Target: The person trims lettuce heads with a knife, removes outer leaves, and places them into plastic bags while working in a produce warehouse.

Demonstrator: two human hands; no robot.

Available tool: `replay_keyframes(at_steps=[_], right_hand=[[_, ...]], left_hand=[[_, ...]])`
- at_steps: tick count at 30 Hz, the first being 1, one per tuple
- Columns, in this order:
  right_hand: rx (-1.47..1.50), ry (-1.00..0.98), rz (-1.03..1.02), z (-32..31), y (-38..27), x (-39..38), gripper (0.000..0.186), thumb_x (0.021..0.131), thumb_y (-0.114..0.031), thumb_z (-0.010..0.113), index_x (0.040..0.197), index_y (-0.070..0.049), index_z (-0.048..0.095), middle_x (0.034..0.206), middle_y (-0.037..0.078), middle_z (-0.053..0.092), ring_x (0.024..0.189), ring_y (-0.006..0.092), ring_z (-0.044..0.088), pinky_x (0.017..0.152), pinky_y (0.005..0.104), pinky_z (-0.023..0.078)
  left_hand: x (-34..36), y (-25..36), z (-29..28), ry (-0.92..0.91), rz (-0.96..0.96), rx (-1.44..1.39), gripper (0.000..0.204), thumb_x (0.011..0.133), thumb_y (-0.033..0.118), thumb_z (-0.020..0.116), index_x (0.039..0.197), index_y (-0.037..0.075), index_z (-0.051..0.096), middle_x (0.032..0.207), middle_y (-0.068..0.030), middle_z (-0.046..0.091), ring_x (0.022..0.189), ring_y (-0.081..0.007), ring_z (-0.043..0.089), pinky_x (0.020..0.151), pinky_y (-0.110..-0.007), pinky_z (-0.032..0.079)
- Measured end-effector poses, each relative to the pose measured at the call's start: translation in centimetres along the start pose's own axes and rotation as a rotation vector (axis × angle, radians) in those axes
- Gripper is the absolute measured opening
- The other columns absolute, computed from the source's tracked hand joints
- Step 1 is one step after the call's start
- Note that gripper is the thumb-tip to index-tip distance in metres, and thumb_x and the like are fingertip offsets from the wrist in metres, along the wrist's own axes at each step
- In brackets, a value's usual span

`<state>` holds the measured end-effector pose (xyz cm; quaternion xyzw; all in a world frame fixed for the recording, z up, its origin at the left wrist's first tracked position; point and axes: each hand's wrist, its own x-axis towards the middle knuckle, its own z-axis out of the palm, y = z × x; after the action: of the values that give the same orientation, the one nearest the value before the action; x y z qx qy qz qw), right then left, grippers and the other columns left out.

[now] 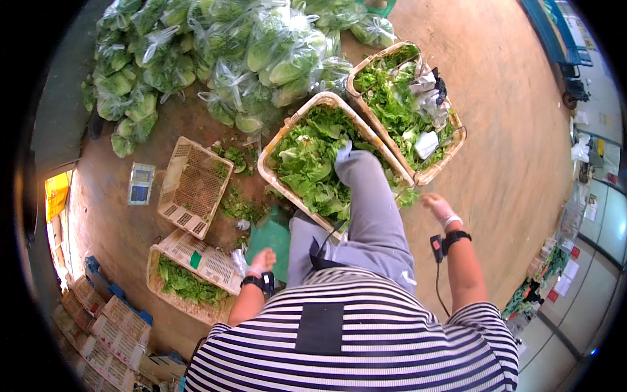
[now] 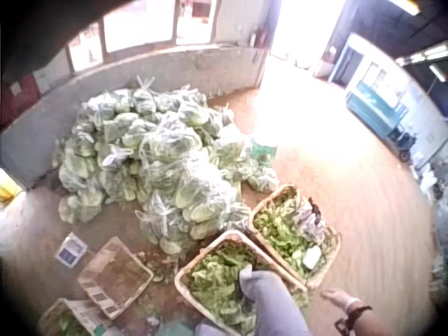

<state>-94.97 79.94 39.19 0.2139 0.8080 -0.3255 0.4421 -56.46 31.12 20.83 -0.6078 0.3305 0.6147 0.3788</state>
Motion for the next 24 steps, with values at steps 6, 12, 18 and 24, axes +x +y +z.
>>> replay_keyframes(at_steps=[6,12,18,24], right_hand=[[0.004,0.159,-0.206,0.8,1.0,0.3,0.031,0.085,-0.022,0.053,0.105,-0.001,0.061,0.092,0.006,0.063,0.083,0.0145,0.055,0.076,0.0267,0.043],[-0.236,-0.119,-0.099,7.1,2.0,2.1,0.034,0.085,-0.023,0.053,0.109,0.000,0.059,0.097,0.009,0.063,0.083,0.0172,0.058,0.075,0.0285,0.046],[-0.752,-0.191,-0.338,10.0,-4.4,0.9,0.033,0.086,-0.024,0.051,0.111,-0.003,0.059,0.102,0.010,0.064,0.090,0.0192,0.059,0.081,0.0298,0.045],[-0.222,-0.065,-0.540,9.7,-15.3,0.5,0.032,0.088,-0.022,0.053,0.110,0.000,0.059,0.101,0.008,0.063,0.089,0.0153,0.057,0.081,0.0263,0.045]], left_hand=[[-4.6,5.1,-5.8,0.073,0.390,-0.339,0.045,0.084,0.045,0.050,0.119,0.016,0.052,0.112,-0.0030,0.060,0.092,-0.0151,0.057,0.078,-0.031,0.038],[-4.5,-4.5,-11.1,0.283,0.188,-0.458,0.048,0.082,0.049,0.048,0.117,0.017,0.051,0.107,-0.0036,0.059,0.088,-0.0177,0.054,0.075,-0.038,0.036],[-6.4,-12.7,-7.3,0.092,0.079,-0.461,0.050,0.081,0.049,0.049,0.120,0.017,0.049,0.113,-0.0047,0.058,0.093,-0.0195,0.057,0.073,-0.036,0.042],[-3.8,-14.9,-7.1,0.052,0.097,-0.487,0.043,0.081,0.047,0.051,0.111,0.016,0.054,0.101,-0.0031,0.062,0.085,-0.0174,0.059,0.067,-0.033,0.043]])
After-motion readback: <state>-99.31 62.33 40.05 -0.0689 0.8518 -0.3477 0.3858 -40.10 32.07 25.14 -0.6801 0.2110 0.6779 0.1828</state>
